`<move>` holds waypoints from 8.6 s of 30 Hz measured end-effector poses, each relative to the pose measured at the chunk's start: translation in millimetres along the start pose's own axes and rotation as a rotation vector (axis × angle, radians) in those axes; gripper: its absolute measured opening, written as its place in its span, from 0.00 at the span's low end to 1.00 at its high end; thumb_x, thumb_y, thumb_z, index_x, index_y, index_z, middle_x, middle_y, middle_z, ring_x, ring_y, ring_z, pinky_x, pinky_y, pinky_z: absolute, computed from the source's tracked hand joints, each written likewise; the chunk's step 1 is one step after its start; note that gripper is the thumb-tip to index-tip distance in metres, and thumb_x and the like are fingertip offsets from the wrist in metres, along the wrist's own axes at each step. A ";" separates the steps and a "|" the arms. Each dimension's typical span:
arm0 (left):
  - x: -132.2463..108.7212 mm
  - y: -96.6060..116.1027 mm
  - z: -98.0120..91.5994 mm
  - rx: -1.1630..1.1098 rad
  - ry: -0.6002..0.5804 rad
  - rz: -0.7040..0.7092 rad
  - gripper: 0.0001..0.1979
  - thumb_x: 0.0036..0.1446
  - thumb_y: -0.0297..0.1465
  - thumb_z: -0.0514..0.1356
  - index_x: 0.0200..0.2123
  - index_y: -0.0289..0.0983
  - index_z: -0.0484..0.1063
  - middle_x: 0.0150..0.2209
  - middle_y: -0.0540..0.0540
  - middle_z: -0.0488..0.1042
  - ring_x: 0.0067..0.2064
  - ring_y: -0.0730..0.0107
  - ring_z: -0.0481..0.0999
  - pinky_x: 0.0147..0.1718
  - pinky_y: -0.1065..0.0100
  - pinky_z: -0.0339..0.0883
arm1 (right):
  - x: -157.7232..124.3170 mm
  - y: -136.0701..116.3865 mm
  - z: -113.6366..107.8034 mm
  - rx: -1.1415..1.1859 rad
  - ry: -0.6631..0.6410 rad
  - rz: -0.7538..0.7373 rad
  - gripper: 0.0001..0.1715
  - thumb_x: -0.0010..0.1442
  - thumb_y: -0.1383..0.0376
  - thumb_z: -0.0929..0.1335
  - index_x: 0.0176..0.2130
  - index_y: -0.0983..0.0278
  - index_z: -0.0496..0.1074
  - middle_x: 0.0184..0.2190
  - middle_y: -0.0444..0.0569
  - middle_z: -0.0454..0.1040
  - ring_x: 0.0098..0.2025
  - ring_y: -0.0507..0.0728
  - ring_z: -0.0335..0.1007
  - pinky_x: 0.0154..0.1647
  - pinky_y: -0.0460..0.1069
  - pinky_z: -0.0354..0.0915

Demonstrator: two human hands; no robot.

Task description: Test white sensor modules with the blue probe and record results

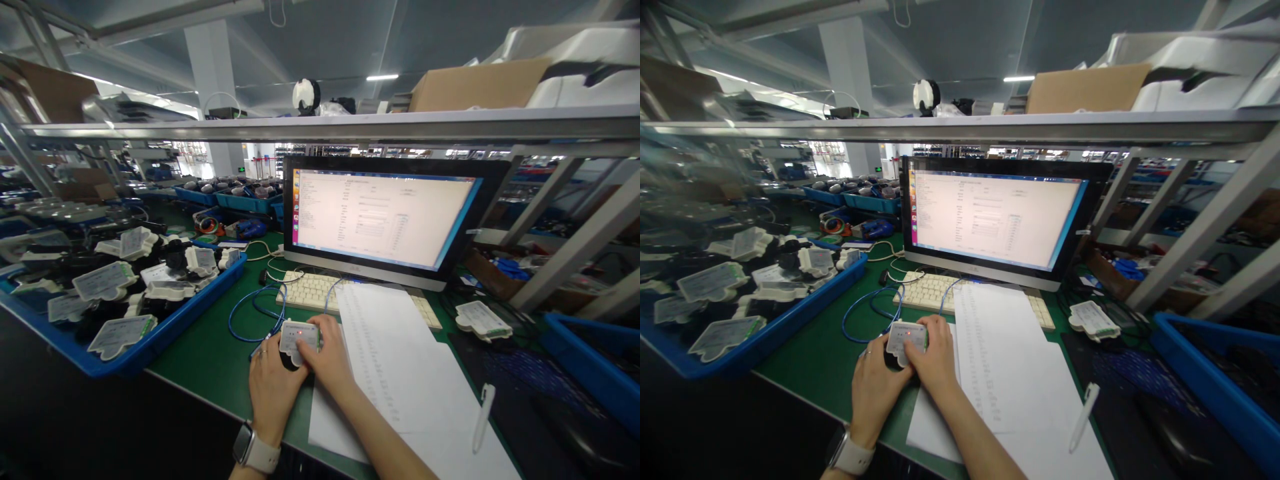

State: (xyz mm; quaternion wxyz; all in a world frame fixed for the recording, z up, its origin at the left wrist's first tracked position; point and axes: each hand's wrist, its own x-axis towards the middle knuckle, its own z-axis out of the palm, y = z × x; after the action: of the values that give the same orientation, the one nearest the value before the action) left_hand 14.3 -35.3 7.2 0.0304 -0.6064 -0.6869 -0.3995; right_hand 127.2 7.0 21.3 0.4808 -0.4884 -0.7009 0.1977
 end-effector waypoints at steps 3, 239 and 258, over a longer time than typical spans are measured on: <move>0.4 0.6 -0.5 -0.002 -0.006 -0.003 0.17 0.49 0.35 0.59 0.43 0.36 0.64 0.38 0.42 0.72 0.40 0.55 0.73 0.41 0.57 0.65 | -0.1 0.8 0.3 -0.001 0.003 -0.002 0.13 0.48 0.69 0.68 0.37 0.61 0.65 0.37 0.47 0.64 0.42 0.60 0.62 0.43 0.54 0.60; 49.7 -51.1 12.4 -0.499 0.091 0.506 0.11 0.57 0.37 0.57 0.43 0.41 0.72 0.42 0.48 0.77 0.42 0.67 0.78 0.43 0.69 0.71 | -148.0 193.3 -306.9 -0.967 0.290 0.176 0.31 0.58 0.48 0.56 0.50 0.62 0.70 0.50 0.56 0.67 0.49 0.66 0.67 0.43 0.59 0.69; 15.6 -84.9 -51.9 0.065 -0.140 0.119 0.21 0.55 0.41 0.46 0.45 0.38 0.70 0.39 0.44 0.73 0.38 0.61 0.75 0.38 0.62 0.68 | -78.2 75.0 -235.7 -0.682 -0.218 0.745 0.23 0.52 0.53 0.68 0.15 0.62 0.63 0.15 0.47 0.69 0.19 0.56 0.66 0.20 0.47 0.53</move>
State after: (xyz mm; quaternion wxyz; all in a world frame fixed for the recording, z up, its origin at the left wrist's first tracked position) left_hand -85.6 -48.4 7.2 0.0253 -0.6712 -0.6627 -0.3312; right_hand 373.4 -73.5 36.0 0.1153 -0.8105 -0.5498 0.1656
